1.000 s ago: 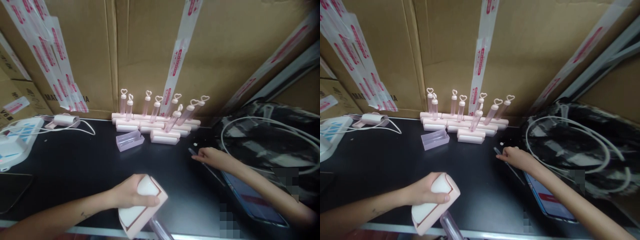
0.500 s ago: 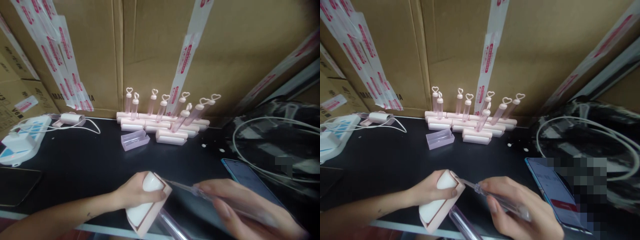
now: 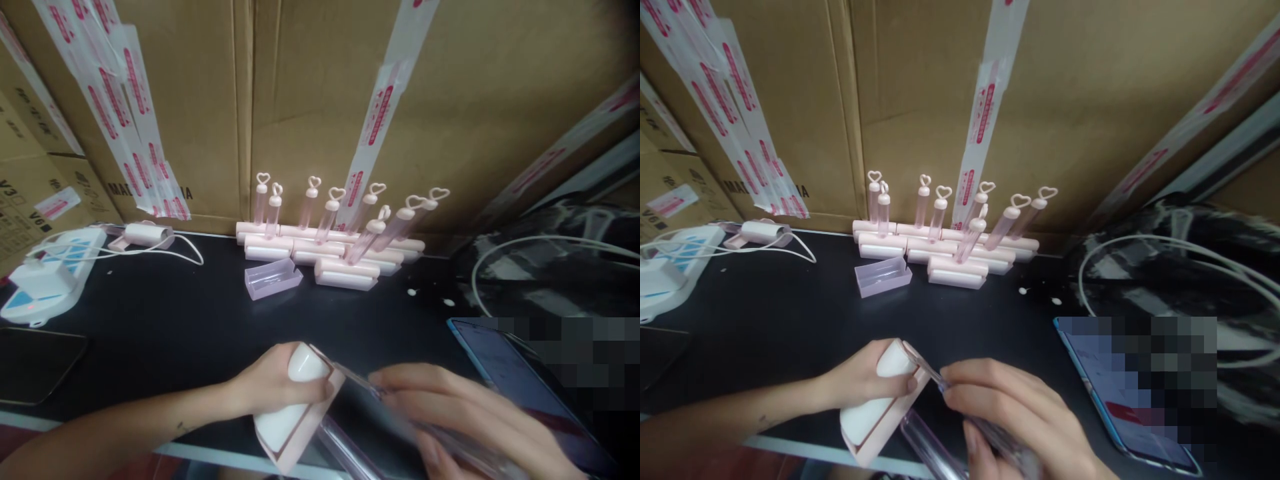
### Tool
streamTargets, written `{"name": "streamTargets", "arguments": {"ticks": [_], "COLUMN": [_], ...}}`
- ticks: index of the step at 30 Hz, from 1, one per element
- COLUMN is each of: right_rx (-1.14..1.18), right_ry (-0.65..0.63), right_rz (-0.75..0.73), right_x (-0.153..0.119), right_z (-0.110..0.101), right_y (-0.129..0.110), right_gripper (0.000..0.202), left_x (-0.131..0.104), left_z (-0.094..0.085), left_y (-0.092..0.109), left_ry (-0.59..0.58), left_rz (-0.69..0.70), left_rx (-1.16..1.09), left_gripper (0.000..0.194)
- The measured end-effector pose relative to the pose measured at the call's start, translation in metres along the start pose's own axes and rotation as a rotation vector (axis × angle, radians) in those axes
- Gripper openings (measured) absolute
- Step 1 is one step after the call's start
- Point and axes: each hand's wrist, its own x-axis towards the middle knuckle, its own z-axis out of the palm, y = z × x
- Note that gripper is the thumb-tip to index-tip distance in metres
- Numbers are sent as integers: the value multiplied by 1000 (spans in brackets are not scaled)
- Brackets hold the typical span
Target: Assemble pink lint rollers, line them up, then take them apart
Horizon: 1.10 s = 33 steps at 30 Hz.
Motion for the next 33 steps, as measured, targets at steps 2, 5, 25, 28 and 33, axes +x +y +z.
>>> {"name": "streamTargets", "arguments": {"ticks": [2, 5, 25, 28, 33], "right_rx": [-18, -65, -7, 26, 107], "right_ry": [-153, -290, -268, -312, -226], "right_rz": [-56, 2, -26, 113, 139], "right_x": [19, 39, 28, 36, 37], "right_z": [-1, -4, -11, -2, 20], "right_y": [-10, -18, -23, -29, -28], "right_gripper": [16, 14, 20, 9, 13], "left_x": [-1, -4, 1, 1, 4], "left_z": [1, 2, -5, -5, -5], "left_y": [1, 6, 4, 6, 6], "left_ry": [4, 58, 207, 231, 302], "left_rz": [2, 4, 3, 27, 14], "left_rx": [14, 93, 174, 139, -3], "left_gripper": [25, 30, 30, 30, 37]}}
